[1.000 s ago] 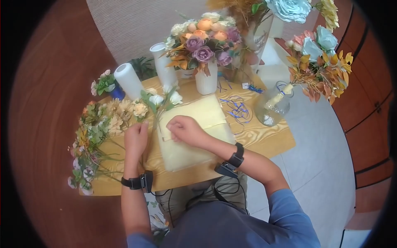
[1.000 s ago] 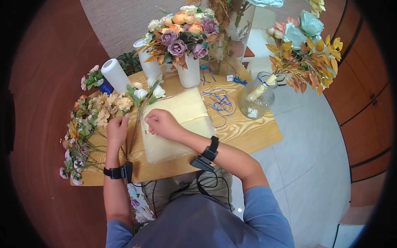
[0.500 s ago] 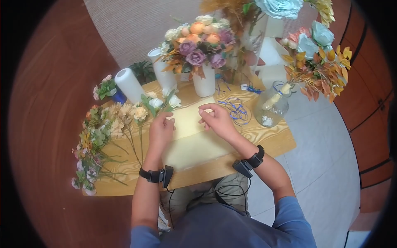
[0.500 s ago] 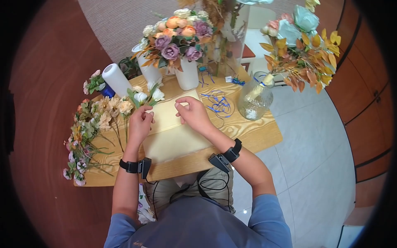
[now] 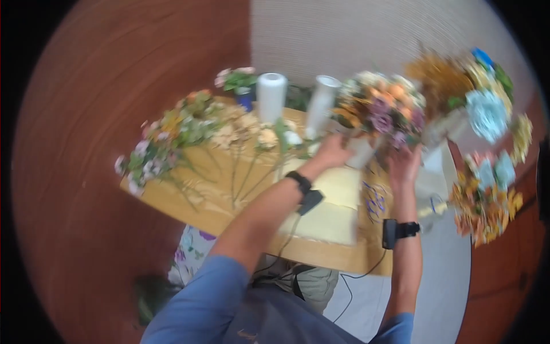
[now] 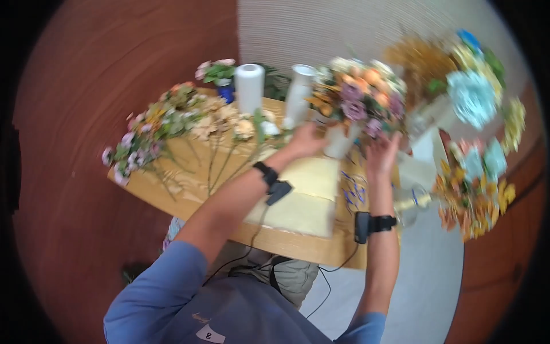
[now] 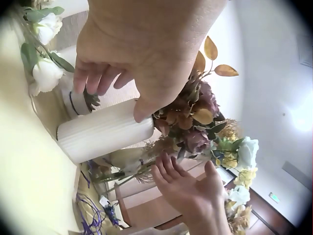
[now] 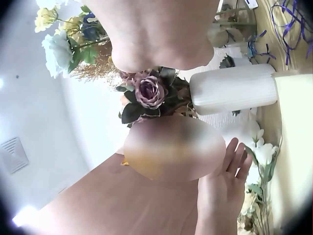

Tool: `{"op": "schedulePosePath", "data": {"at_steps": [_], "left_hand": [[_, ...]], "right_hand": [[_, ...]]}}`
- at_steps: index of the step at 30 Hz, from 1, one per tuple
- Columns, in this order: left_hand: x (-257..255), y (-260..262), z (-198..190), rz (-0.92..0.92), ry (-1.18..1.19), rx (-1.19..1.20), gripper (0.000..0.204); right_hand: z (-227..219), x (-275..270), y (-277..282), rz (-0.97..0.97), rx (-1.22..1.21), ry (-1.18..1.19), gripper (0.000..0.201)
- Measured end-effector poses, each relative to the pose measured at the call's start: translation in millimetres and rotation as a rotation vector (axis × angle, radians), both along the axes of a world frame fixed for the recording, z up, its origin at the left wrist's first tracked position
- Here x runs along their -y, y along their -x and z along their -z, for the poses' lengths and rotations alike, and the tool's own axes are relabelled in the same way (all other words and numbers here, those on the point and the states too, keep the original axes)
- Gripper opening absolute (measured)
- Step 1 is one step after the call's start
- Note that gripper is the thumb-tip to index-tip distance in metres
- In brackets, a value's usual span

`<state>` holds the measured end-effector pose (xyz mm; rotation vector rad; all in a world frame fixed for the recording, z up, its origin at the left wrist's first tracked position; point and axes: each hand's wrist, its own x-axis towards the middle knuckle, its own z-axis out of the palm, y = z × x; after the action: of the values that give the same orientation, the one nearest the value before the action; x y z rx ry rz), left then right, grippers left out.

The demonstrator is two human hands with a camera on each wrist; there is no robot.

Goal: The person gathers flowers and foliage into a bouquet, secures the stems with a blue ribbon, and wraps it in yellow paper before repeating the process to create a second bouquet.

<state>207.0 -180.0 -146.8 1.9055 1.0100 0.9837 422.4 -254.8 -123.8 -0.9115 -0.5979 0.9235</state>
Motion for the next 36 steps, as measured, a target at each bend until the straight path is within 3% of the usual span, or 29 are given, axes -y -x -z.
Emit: {"op": "schedulePosePath", "data": {"at_steps": [2,5,7,8,9,11,12,14,16,18,19,24,28,30,32,34,36], "left_hand": [[-20.3,-13.6,13.3,0.011,-0.009,0.139,0.075],[-32.7,-19.2,4.8,-0.011,0.047,0.189,0.1],[-44.1,-22.4,7.0,-0.019,0.042,0.212,0.108],[-46.3,-22.2,2.9,-0.038,0.097,0.174,0.106],[-50.4,-21.6,4.7,-0.023,0.041,0.239,0.103],[-56.3,-33.3,5.8,0.088,-0.08,0.38,0.094],[-59.3,-34.5,2.8,0.158,-0.143,0.452,0.089],[-61.1,-34.3,-5.2,0.297,-0.086,0.493,0.077],[-63.1,-35.6,-12.4,0.265,-0.291,0.3,0.063],[-60.6,-37.2,-17.3,0.269,-0.188,0.323,0.051],[-56.7,-35.1,-23.9,0.191,-0.346,0.162,0.046],[-63.0,-39.1,-16.3,0.196,-0.496,0.164,0.044],[-70.3,-44.6,-8.5,0.179,-0.517,0.193,0.047],[-78.7,-48.3,1.0,0.115,-0.669,0.054,0.044],[-83.6,-51.6,7.7,0.09,-0.707,0.076,0.041],[-86.5,-54.6,8.2,0.142,-0.515,0.115,0.039],[-80.0,-56.3,-2.9,0.13,-0.484,0.22,0.037]], "right_hand": [[-17.4,-1.4,12.9,-0.005,-0.025,-0.026,0.104],[-11.5,-19.9,-11.0,-0.066,-0.105,-0.082,0.065],[-25.1,-24.1,1.5,-0.019,-0.174,-0.043,0.061],[-38.5,-18.5,18.6,0.035,-0.193,-0.04,0.061],[-34.9,-25.9,10.5,-0.044,-0.245,-0.084,0.061],[2.1,-57.1,-44.7,-0.227,-0.242,-0.223,0.073],[-3.1,-54.1,-32.9,-0.19,-0.163,-0.253,0.069],[-17.0,-47.4,-13.1,-0.167,-0.252,-0.234,0.062],[-6.5,-55.4,-28.4,-0.134,-0.102,-0.179,0.064],[-20.5,-49.3,-11.6,-0.184,-0.176,-0.249,0.068],[-22.9,-47.8,-8.2,-0.169,-0.144,-0.262,0.069],[-24.3,-42.1,-5.4,-0.214,0.015,-0.268,0.076],[-28.7,-40.7,0.5,-0.146,-0.02,-0.242,0.079],[-33.1,-39.2,-0.3,-0.181,0.028,-0.293,0.08],[-39.7,-38.0,2.1,-0.226,-0.014,-0.285,0.079],[-47.0,-38.5,5.1,-0.228,-0.025,-0.317,0.08],[-53.6,-35.8,8.3,-0.297,-0.002,-0.371,0.079]]}}
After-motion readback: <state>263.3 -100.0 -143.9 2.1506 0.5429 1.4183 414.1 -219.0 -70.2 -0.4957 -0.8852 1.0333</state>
